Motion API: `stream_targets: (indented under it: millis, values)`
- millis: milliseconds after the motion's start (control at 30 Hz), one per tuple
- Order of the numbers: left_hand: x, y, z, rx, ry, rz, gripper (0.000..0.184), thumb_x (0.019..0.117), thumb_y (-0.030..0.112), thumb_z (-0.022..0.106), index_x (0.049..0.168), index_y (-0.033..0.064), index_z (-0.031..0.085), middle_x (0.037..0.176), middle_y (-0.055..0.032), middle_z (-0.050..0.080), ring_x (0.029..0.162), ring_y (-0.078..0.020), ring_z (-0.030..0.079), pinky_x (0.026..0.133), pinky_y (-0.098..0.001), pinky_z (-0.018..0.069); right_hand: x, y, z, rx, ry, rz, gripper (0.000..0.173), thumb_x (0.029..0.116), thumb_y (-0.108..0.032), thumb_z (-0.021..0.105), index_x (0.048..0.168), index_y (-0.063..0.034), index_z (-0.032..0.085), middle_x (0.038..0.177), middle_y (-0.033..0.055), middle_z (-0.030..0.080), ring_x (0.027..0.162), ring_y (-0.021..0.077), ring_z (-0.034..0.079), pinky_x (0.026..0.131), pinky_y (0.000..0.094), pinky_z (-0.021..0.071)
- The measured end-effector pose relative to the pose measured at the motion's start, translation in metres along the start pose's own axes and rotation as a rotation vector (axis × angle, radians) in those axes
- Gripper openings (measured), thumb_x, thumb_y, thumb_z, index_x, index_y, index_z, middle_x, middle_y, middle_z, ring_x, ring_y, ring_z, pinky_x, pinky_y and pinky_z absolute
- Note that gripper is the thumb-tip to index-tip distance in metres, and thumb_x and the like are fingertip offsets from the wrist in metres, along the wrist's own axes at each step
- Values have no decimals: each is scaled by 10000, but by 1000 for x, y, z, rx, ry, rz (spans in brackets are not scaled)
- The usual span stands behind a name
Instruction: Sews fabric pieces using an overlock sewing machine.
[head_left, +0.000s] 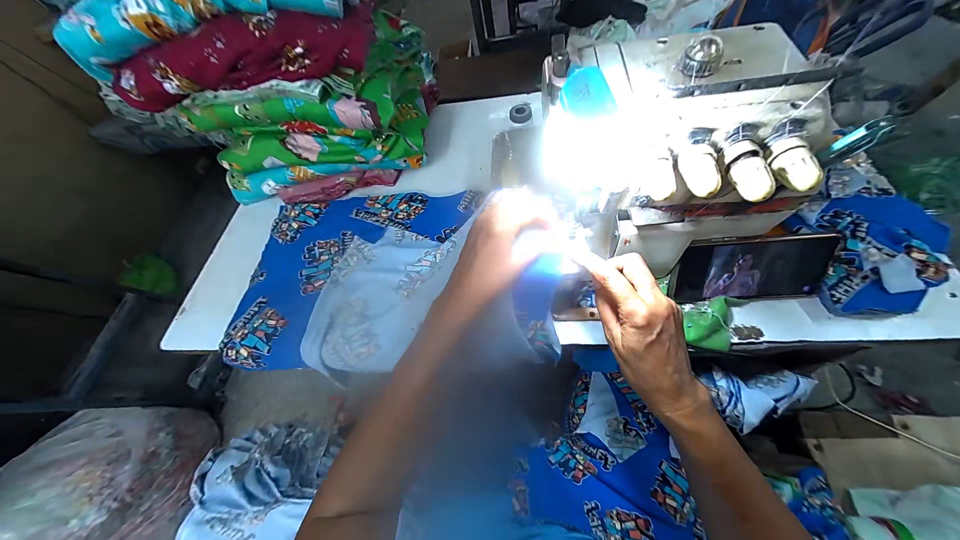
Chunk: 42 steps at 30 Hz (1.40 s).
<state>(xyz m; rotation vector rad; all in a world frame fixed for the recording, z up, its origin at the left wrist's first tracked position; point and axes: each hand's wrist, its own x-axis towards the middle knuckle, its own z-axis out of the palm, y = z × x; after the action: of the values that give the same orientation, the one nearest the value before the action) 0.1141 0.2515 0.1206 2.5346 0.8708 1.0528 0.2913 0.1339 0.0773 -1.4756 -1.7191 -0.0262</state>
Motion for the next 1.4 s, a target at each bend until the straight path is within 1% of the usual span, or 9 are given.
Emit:
stream_targets:
  millis: [233, 433, 600, 867, 933, 1033, 1167, 1300, 1400]
  values:
    - [36, -28, -8, 21, -27, -157, 201, 957, 180, 687, 980, -12, 744, 1112, -190, 694, 1098, -307, 621, 988, -423, 457, -1, 3, 2, -19, -45, 12, 309, 1037, -158, 556, 1306, -123, 702, 958, 120, 624, 715, 248, 622, 591, 391, 504]
    - [31, -48, -15, -145, 5, -475, 265, 994, 231, 665, 1169, 34, 691, 1484, -199, 488, 1350, -261, 513, 1081, -394, 472, -16, 5, 3, 24, -65, 1, 332, 1051, -191, 550, 1345, -91, 666, 1000, 123, 656, 788, 242, 650, 692, 395, 539]
    - [-2, -19, -19, -495, 144, -720, 360, 979, 70, 633, 1329, 28, 562, 1234, -141, 622, 1001, -135, 648, 869, -325, 549, -24, 0, 1, 59, -66, -9, 360, 1055, -200, 547, 1387, -91, 634, 1104, 153, 645, 840, 249, 667, 709, 372, 567]
    - [-66, 46, -16, -463, 281, -674, 386, 979, 82, 631, 1352, 180, 612, 1300, -31, 613, 919, -104, 633, 690, -255, 533, -20, -16, 2, 168, -46, -47, 357, 1038, -195, 587, 1378, -104, 643, 1190, 156, 605, 897, 222, 662, 741, 356, 578]
    - [-75, 57, -8, -377, 303, -635, 355, 959, 92, 683, 1308, 145, 648, 1306, -45, 597, 1016, -118, 638, 774, -282, 569, -14, -18, 2, 229, -46, -71, 363, 1013, -180, 625, 1361, -81, 645, 1225, 167, 572, 827, 178, 646, 690, 313, 575]
    - [-90, 72, 13, -176, 272, -485, 223, 947, 151, 691, 1161, 109, 735, 1128, -55, 661, 931, -97, 657, 761, -261, 576, -5, -16, -1, 356, -133, -119, 405, 990, -120, 617, 1393, -82, 617, 1381, 160, 546, 785, 126, 636, 666, 279, 565]
    - [-95, 90, 34, 137, 154, -205, 163, 959, 207, 684, 1033, 124, 804, 1038, -57, 733, 960, -198, 648, 847, -344, 515, 1, 2, -15, 335, -297, -167, 356, 972, -75, 575, 1319, -85, 653, 1022, 86, 711, 698, 162, 648, 636, 348, 554]
    - [-69, 92, 39, 164, -3, -85, 271, 984, 206, 665, 1207, 75, 743, 1230, -91, 712, 966, -207, 703, 800, -342, 575, 10, 24, -35, 90, -248, -87, 191, 982, -51, 605, 1139, -54, 712, 951, 116, 676, 738, 261, 673, 624, 455, 553]
    - [-49, 94, 40, 57, 20, -94, 261, 976, 153, 671, 1203, 42, 736, 1160, -127, 723, 876, -185, 724, 754, -317, 594, 15, 26, -35, 70, -124, -76, 172, 984, -13, 584, 1103, -6, 708, 1028, 160, 685, 830, 278, 690, 684, 432, 565]
